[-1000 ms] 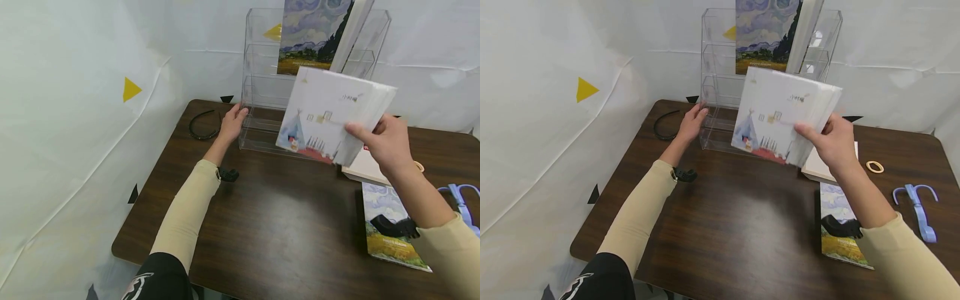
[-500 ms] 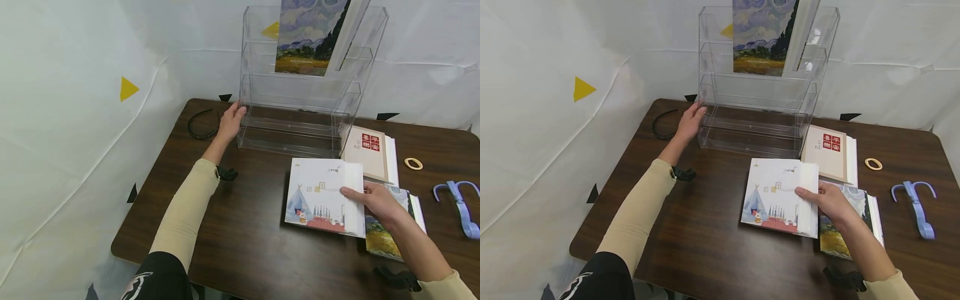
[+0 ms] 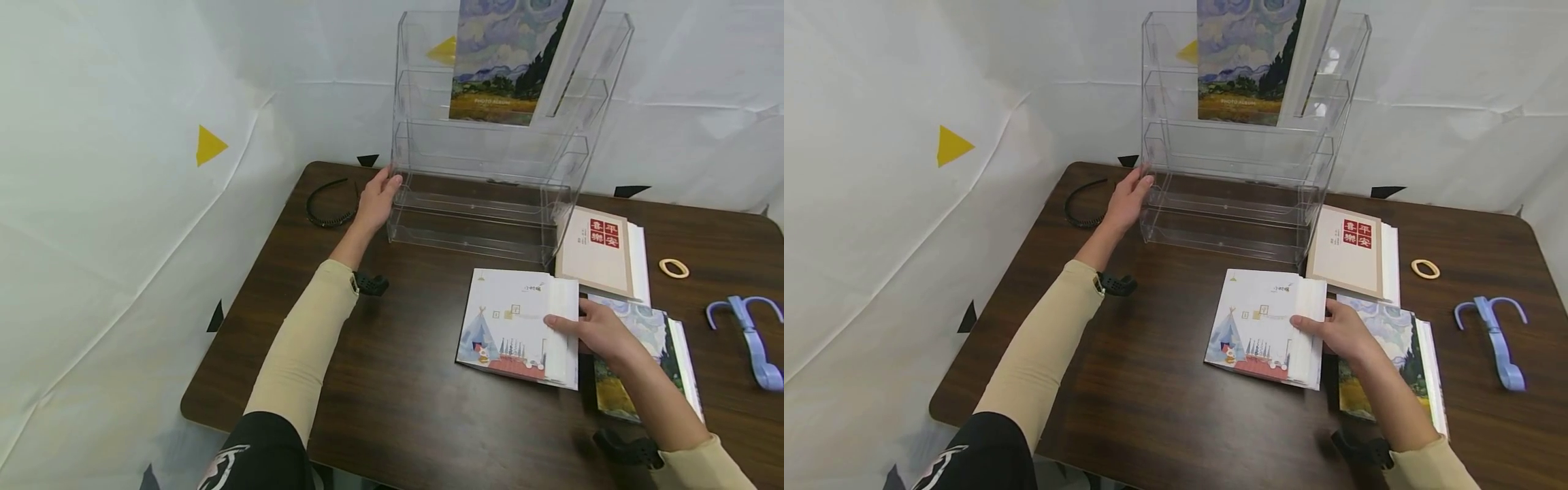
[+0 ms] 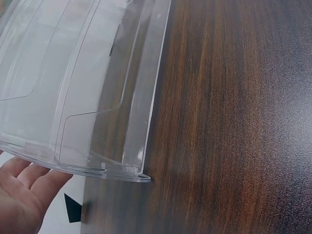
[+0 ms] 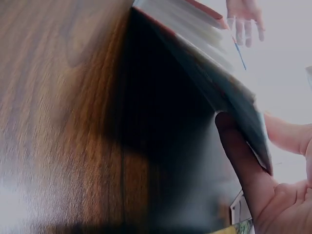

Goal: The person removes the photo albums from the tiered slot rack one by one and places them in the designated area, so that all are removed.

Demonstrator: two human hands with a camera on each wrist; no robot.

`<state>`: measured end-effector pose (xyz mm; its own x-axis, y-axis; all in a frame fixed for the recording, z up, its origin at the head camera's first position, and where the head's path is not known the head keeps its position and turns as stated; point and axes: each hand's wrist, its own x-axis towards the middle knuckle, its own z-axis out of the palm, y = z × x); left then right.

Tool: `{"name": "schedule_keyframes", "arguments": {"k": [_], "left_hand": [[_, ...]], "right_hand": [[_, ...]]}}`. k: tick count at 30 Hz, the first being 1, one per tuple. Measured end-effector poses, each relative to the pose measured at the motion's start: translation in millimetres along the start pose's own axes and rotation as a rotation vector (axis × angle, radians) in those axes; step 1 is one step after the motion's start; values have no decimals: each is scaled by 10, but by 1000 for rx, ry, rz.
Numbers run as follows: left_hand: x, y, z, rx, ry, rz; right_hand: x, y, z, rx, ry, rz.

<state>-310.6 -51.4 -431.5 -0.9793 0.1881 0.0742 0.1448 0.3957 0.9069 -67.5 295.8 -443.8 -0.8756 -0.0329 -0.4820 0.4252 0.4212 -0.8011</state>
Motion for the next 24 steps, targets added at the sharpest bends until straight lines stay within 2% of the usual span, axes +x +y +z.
{"name": "schedule_keyframes", "arguments": {"k": [7, 14, 20, 24], "left_hand": [[4, -1, -2, 1, -1, -5], [9, -10, 7, -8, -3, -4], [10, -6, 11, -3, 6, 14], [7, -10, 16, 1, 9, 8]], "right_hand": [[2, 2, 41, -99, 32, 3], [-32, -36, 90, -343, 102, -40], [-81, -138, 109, -528, 117, 20], [-93, -166, 129, -617, 126, 30]]}}
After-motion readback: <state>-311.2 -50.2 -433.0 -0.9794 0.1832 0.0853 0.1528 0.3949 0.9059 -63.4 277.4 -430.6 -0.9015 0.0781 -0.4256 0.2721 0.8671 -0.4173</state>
